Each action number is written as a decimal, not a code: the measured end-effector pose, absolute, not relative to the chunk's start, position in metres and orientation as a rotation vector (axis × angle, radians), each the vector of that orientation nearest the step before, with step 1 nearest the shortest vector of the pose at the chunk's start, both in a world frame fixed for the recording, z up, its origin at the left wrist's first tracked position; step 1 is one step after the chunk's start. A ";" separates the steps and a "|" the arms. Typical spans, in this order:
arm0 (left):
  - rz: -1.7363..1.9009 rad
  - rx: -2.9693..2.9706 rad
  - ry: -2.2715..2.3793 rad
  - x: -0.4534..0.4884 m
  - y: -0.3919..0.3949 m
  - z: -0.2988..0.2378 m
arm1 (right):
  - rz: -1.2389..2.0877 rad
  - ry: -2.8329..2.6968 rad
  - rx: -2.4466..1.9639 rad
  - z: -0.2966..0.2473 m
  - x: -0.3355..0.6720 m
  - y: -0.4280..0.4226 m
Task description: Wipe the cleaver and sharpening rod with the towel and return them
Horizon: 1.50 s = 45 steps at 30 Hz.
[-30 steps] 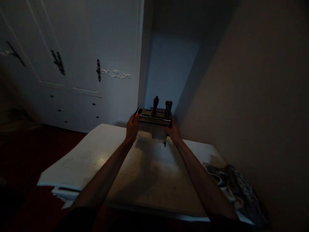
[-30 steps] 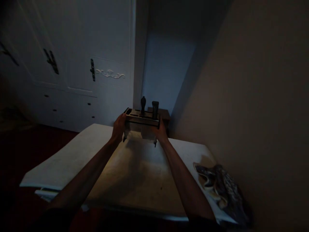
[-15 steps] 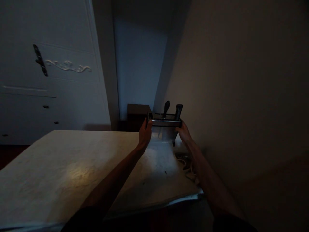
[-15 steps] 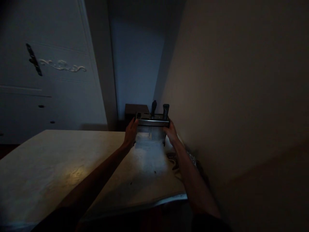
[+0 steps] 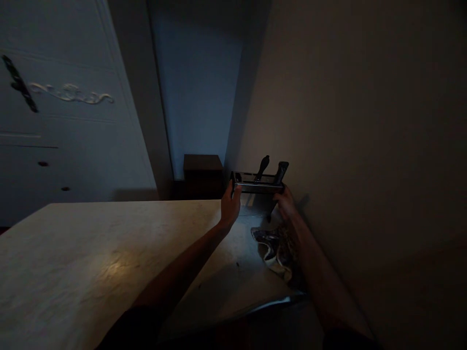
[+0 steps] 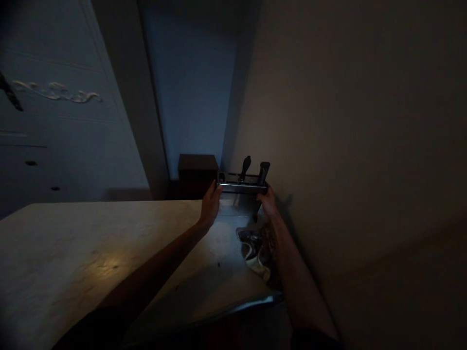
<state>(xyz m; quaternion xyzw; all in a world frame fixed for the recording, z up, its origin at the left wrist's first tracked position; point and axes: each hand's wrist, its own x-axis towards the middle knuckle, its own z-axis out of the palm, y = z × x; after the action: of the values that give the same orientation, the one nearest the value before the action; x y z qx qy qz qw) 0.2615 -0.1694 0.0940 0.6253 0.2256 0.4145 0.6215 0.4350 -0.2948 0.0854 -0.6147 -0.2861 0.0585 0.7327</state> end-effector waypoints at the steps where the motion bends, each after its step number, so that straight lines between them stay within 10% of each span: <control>1: 0.951 1.449 0.511 0.264 -0.172 0.094 | 0.116 -0.624 -1.358 0.086 0.437 -0.297; 23: 0.862 1.571 0.353 0.269 -0.160 0.082 | -0.050 -0.488 -1.467 0.080 0.460 -0.308; 31: 0.691 1.770 0.383 0.208 -0.096 0.057 | -0.676 -0.282 -1.342 0.079 0.404 -0.302; 45: 0.694 1.684 0.653 0.052 -0.023 -0.006 | 0.185 -0.833 -1.470 -0.005 0.211 -0.165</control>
<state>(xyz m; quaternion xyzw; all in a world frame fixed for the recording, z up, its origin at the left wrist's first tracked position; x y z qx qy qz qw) 0.0517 -0.0228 -0.0060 0.7166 0.2780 0.2952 0.5675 0.2112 -0.1652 -0.0047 -0.6495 -0.3682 0.0819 0.6602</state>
